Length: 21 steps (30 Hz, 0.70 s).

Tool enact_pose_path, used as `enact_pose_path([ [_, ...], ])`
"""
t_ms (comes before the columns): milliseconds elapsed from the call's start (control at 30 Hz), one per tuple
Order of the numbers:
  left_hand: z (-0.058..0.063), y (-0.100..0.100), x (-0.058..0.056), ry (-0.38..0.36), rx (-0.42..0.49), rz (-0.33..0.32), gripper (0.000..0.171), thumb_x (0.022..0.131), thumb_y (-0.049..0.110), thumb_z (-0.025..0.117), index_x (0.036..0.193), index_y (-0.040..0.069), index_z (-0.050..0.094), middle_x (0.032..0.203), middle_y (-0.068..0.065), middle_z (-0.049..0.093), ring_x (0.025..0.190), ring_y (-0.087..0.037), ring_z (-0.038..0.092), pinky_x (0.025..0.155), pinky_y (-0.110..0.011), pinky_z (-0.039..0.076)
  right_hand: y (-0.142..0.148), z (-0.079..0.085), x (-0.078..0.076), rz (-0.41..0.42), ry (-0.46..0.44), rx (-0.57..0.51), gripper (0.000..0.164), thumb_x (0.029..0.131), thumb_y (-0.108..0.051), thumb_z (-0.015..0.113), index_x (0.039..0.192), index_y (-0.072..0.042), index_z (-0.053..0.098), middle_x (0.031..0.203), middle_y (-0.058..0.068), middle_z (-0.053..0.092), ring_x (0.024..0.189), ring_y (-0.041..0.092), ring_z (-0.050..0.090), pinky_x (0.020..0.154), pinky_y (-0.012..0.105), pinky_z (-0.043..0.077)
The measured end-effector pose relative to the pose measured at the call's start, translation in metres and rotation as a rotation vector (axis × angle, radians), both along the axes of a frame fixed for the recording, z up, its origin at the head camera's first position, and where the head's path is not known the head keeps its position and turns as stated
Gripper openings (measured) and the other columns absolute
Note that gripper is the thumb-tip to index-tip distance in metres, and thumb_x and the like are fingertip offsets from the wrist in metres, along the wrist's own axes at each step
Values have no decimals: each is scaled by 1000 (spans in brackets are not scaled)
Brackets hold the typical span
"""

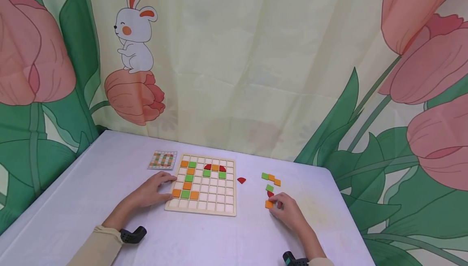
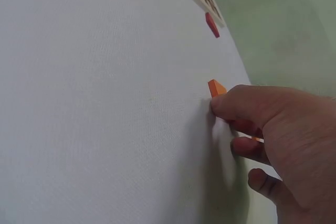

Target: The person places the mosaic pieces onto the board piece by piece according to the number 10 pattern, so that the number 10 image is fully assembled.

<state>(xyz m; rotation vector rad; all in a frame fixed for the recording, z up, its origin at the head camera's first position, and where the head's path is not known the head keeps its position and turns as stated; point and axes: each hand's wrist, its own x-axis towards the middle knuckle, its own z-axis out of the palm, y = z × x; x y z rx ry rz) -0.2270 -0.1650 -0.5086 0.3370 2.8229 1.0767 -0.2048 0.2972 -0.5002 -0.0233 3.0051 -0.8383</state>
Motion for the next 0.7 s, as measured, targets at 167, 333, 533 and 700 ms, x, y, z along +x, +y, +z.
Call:
enact_pose_path([
  [167, 0, -1, -1, 13, -2, -3, 60, 78, 27, 80, 134, 18, 57, 130, -4, 53, 125, -25, 49, 105, -50, 44, -3, 0, -4, 18, 18, 19, 23, 78, -8, 77, 99, -17, 73, 85, -3, 58, 78, 13, 48, 61, 17, 44],
  [333, 2, 0, -1, 8, 1, -2, 60, 79, 27, 79, 134, 18, 57, 130, -4, 53, 126, -25, 49, 105, -50, 43, -8, 3, -4, 25, 8, -3, 21, 78, -8, 77, 97, -15, 73, 83, -3, 58, 78, 13, 49, 61, 18, 44],
  [533, 2, 0, 0, -10, 4, 12, 60, 79, 27, 79, 134, 18, 57, 132, -5, 52, 127, -26, 48, 106, -51, 42, -14, 5, -5, 42, 20, -36, 21, 78, -8, 77, 97, -15, 73, 86, -4, 61, 79, 13, 51, 63, 16, 45],
  [700, -2, 0, 0, -9, 1, 10, 60, 79, 28, 79, 134, 19, 57, 133, -5, 51, 128, -27, 47, 106, -51, 42, -21, 6, -6, 48, 30, -48, 20, 77, -9, 78, 96, -16, 74, 81, -4, 60, 77, 13, 50, 62, 17, 44],
])
